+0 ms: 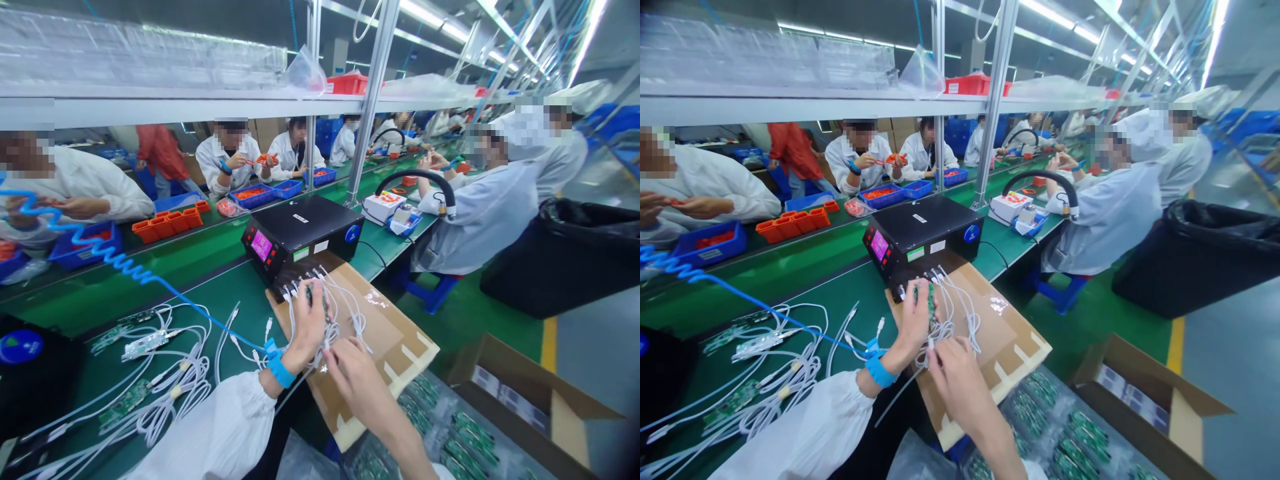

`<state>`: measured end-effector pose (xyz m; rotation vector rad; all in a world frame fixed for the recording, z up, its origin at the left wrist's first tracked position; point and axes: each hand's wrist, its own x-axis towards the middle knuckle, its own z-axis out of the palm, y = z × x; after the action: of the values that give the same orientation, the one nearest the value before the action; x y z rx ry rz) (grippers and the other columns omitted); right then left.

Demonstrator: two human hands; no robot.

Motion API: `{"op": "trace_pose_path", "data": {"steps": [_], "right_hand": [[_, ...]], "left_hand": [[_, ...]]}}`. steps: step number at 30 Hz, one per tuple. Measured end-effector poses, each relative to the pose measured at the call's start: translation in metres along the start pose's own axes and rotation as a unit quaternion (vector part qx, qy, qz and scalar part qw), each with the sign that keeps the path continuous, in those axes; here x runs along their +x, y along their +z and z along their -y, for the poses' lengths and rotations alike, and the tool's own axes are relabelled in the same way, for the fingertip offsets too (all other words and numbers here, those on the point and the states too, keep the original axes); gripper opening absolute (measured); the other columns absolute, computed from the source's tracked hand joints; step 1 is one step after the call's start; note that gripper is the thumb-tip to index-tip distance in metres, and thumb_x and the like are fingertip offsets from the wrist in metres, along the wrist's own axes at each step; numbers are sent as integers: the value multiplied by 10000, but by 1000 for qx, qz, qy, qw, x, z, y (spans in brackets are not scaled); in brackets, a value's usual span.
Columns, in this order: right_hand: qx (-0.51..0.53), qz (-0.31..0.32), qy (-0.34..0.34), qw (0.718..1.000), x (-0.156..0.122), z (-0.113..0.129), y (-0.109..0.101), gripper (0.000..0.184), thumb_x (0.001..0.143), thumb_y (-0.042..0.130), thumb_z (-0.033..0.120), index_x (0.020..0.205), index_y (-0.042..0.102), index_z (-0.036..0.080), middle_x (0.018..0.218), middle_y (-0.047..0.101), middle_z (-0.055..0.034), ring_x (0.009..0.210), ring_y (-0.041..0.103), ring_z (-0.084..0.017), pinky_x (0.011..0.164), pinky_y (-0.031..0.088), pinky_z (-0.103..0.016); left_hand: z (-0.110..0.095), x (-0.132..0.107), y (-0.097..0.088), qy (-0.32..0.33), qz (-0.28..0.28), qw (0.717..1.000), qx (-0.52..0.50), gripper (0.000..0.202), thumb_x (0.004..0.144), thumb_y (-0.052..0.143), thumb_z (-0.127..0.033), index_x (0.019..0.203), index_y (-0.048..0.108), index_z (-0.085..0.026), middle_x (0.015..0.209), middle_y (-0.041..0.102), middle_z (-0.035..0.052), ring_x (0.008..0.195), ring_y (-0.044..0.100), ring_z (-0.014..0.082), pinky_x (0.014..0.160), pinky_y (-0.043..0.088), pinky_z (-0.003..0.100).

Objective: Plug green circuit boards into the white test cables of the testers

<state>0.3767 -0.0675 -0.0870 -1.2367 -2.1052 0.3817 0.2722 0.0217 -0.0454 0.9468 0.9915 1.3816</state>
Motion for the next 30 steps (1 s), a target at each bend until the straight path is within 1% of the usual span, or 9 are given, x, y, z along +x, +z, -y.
{"op": "trace_pose_path", "data": {"steps": [3, 8, 12, 15, 18, 21, 23, 27, 30], "right_hand": [[-35, 24, -33, 999, -6, 4, 3, 325, 1106, 412, 254, 794, 498, 229, 764, 610, 4, 739, 599, -184, 929, 497, -409], [-220, -63, 16, 973, 2, -29, 14, 370, 1107, 381, 250, 800, 581, 209, 756, 657, -54, 776, 644, -235, 950, 472, -470], [-266, -63, 78, 959, 6, -61, 18, 374, 1093, 432, 313, 796, 627, 194, 774, 691, -109, 823, 659, -297, 907, 488, -518], [-173, -86, 109, 975, 1, -54, 8, 285, 1059, 537, 404, 952, 678, 180, 901, 714, -124, 908, 675, -322, 867, 524, -512], [3, -139, 114, 984, 0, -21, -10, 274, 1049, 566, 442, 1138, 672, 205, 1088, 707, -116, 1024, 687, -292, 877, 561, -459], [151, -201, 138, 958, 3, 17, -25, 229, 1047, 582, 399, 1197, 662, 247, 1180, 685, -93, 1076, 683, -249, 830, 584, -376], [207, -239, 132, 939, 5, 34, -28, 178, 1039, 602, 352, 1171, 671, 255, 1159, 677, -76, 1083, 677, -229, 891, 577, -365], [267, -294, 115, 910, 4, 49, -28, 108, 1018, 635, 277, 1112, 678, 244, 1075, 658, -57, 1025, 671, -194, 924, 563, -331], [306, -292, 110, 900, 2, 56, -29, 89, 1003, 655, 259, 1088, 675, 242, 1032, 666, -47, 982, 678, -181, 896, 569, -303]], "left_hand": [[-22, 9, -3, -12, -58, 993, -101, 506, 914, 632, -706, 941, 446, -237, 668, 507, -67, 488, 477, 76, 485, 403, 188], [-51, -4, -15, -121, 102, 971, -180, 443, 920, 673, -638, 962, 564, -211, 682, 495, -32, 490, 426, 81, 472, 397, 215], [-55, -20, -19, -138, 130, 967, -172, 448, 940, 634, -659, 1019, 605, -220, 665, 497, -19, 475, 411, 93, 455, 399, 230], [-55, -24, -19, -148, 164, 955, -198, 423, 957, 618, -643, 1024, 595, -226, 667, 489, -25, 470, 406, 88, 451, 407, 218], [-55, -27, -17, -163, 199, 942, -216, 397, 971, 611, -621, 1051, 583, -232, 688, 495, -36, 478, 420, 81, 467, 435, 204], [-58, -29, -16, -157, 225, 937, -218, 399, 971, 611, -618, 1066, 564, -234, 702, 512, -44, 479, 437, 76, 480, 456, 201], [-60, -32, -14, -139, 230, 940, -211, 411, 970, 605, -627, 1062, 547, -231, 704, 516, -49, 478, 452, 76, 487, 464, 201], [-59, -39, -14, -64, 218, 963, -145, 391, 1005, 551, -619, 1071, 514, -235, 726, 535, -49, 510, 509, 82, 502, 461, 199], [-56, -46, -16, -15, 210, 973, -98, 367, 1030, 521, -600, 1113, 506, -243, 774, 565, -41, 557, 547, 83, 532, 456, 195]]}}
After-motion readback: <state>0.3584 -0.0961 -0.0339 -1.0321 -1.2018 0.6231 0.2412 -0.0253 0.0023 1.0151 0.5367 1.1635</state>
